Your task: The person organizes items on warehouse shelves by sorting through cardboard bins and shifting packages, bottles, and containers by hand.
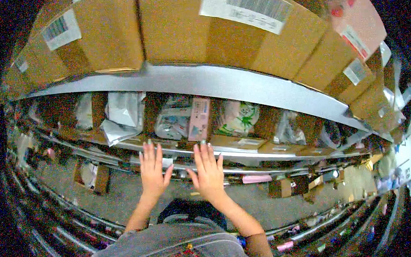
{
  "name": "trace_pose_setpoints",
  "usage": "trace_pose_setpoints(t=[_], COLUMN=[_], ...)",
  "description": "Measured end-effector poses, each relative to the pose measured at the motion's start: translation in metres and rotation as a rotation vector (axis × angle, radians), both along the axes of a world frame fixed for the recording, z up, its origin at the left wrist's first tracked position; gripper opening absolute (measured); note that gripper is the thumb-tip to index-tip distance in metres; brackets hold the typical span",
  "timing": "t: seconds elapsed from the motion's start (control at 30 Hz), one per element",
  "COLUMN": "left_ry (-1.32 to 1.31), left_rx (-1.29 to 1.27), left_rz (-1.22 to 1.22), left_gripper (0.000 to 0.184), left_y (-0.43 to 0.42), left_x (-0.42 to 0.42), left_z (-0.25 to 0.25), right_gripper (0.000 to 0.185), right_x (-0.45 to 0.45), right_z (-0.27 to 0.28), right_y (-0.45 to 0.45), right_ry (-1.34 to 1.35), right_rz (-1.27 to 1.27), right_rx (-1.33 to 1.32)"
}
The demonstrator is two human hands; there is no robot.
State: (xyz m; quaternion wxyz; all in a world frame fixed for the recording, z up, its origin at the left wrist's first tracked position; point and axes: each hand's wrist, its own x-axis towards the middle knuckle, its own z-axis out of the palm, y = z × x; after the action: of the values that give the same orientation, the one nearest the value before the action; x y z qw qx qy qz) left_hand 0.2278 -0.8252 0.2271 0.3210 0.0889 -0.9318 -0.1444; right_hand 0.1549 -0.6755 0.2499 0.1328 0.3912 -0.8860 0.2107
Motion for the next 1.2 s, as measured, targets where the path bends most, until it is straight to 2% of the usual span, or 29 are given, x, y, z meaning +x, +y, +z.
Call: trace_pose_setpoints(t=[0.13, 0.33, 0.47, 0.57, 0.67, 0.73, 0.8, 0.83, 0.93, 1.13, 1.2], left_ry=[-0.179, -0.205, -0.241, -0.185, -0.167, -0.102, 0.065, 0.162, 0.254, 0.310, 0.312], left_rx=[0.003, 0.051, -0.020, -0.015, 0.007, 0.038, 0.166, 0.226, 0.263, 0.199, 0.135], left_rz=[0.006, -0.051, -0.046, 0.039, 0.026, -0.004, -0.152, -0.191, -0.208, -0.083, 0.075], left_gripper=[0.063, 0.061, 0.064, 0.062, 0.062, 0.055, 0.047, 0.037, 0.033, 0.029, 0.030], left_y=[-0.008, -0.010, -0.012, -0.004, -0.003, -0.006, -0.018, -0.023, -0.034, -0.046, -0.052], left_x=[0.000, -0.001, -0.009, -0.014, -0.015, -0.010, -0.003, -0.002, 0.003, 0.021, 0.026], left_z=[0.004, 0.012, 0.008, 0.007, 0.005, 0.012, 0.013, 0.017, 0.016, 0.016, 0.011], right_gripper=[0.064, 0.060, 0.059, 0.060, 0.061, 0.059, 0.060, 0.060, 0.062, 0.063, 0.062], right_x=[0.000, -0.003, -0.007, -0.006, -0.006, -0.004, -0.003, -0.003, -0.002, -0.005, -0.007], right_z=[-0.005, -0.006, -0.002, -0.002, -0.003, -0.006, -0.003, -0.002, -0.002, -0.007, -0.008], right_y=[-0.007, -0.016, -0.024, -0.028, -0.029, -0.028, -0.029, -0.029, -0.030, -0.029, -0.027], right_ry=[0.105, 0.191, 0.159, 0.187, 0.182, 0.206, 0.223, 0.226, 0.242, 0.261, 0.263], right_rz=[-0.054, -0.078, -0.104, -0.117, -0.123, -0.150, -0.168, -0.169, -0.190, -0.179, -0.177], right_rx=[-0.032, -0.058, -0.068, -0.106, -0.116, -0.070, -0.054, -0.056, -0.012, -0.062, -0.058])
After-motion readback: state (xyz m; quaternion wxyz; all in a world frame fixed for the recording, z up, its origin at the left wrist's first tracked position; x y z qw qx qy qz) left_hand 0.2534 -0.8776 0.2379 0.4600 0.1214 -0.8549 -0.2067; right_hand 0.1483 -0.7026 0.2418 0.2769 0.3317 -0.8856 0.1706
